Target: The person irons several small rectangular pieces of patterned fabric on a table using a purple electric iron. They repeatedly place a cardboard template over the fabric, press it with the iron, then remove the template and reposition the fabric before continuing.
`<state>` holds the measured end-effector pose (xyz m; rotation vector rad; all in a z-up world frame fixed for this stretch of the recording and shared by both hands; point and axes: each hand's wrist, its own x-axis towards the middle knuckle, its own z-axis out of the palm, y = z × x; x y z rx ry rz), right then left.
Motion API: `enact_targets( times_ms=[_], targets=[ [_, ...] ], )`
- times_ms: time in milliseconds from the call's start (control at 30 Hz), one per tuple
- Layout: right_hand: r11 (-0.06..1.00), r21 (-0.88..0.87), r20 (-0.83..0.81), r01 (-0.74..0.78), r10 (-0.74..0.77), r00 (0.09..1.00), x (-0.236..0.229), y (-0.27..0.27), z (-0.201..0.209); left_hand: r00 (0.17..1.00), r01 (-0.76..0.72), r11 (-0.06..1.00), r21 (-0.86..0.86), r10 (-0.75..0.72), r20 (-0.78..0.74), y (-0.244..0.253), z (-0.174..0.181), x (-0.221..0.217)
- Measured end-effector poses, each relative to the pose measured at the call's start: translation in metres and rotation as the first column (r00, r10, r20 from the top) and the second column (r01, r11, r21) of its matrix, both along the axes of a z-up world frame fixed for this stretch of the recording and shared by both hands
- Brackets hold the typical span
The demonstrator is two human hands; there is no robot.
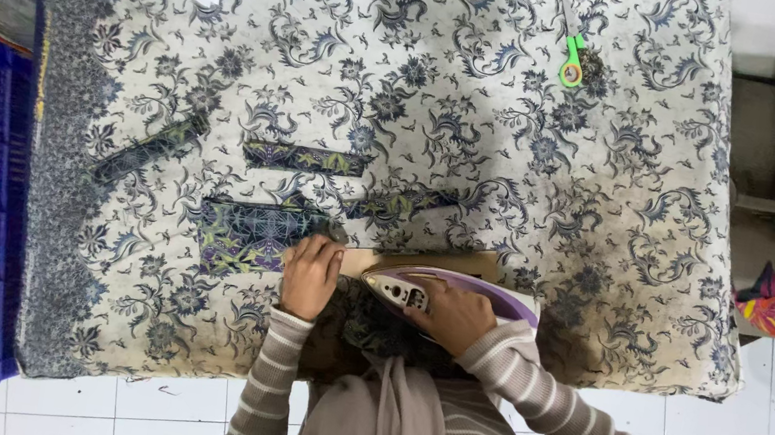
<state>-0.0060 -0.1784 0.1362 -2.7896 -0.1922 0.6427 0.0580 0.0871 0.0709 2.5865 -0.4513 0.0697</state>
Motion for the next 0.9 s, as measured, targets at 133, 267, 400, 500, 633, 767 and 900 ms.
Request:
enact_targets(
  times_ms=[133, 267, 400, 500, 633, 767, 900],
  targets=[
    [0.998, 0.006, -0.002, -0.055, 0.055, 0.998, 0.002, -0.001, 0.005, 0.998, -0.047, 0.999, 0.000, 0.047, 0.037, 0.006, -0.004, 0.003],
    [0.997, -0.034, 0.016, -0.066, 0.067, 0.998, 0.011, 0.000, 0.018, 1.000, -0.011, 1.000, 0.003, 0.011, 0.016, -0.002, -0.018, 0.004],
    [0.959, 0.280, -0.194, 0.040, 0.016, 0.981, 0.032, -0.046, 0.027, 0.988, 0.091, 0.996, -0.007, -0.090, 0.126, -0.013, -0.019, 0.010],
    [0.794, 0.572, 0.076, 0.206, -0.301, 0.951, 0.027, -0.116, 0.010, 0.987, 0.148, 0.989, 0.006, -0.148, 0.056, -0.011, -0.011, 0.003],
    [0.530, 0.845, 0.467, -0.073, -0.663, 0.585, 0.024, -0.189, -0.059, 0.990, 0.142, 0.989, 0.041, -0.140, -0.029, -0.018, -0.002, 0.001],
    [0.424, 0.895, 0.446, -0.138, -0.858, 0.253, 0.029, -0.205, -0.120, 0.979, 0.200, 0.980, -0.007, -0.200, -0.034, -0.022, 0.001, 0.005],
    [0.307, 0.909, 0.386, -0.283, -0.876, 0.290, 0.000, -0.203, -0.141, 0.980, 0.198, 0.977, -0.085, -0.197, 0.014, -0.018, -0.003, 0.000]
  ],
)
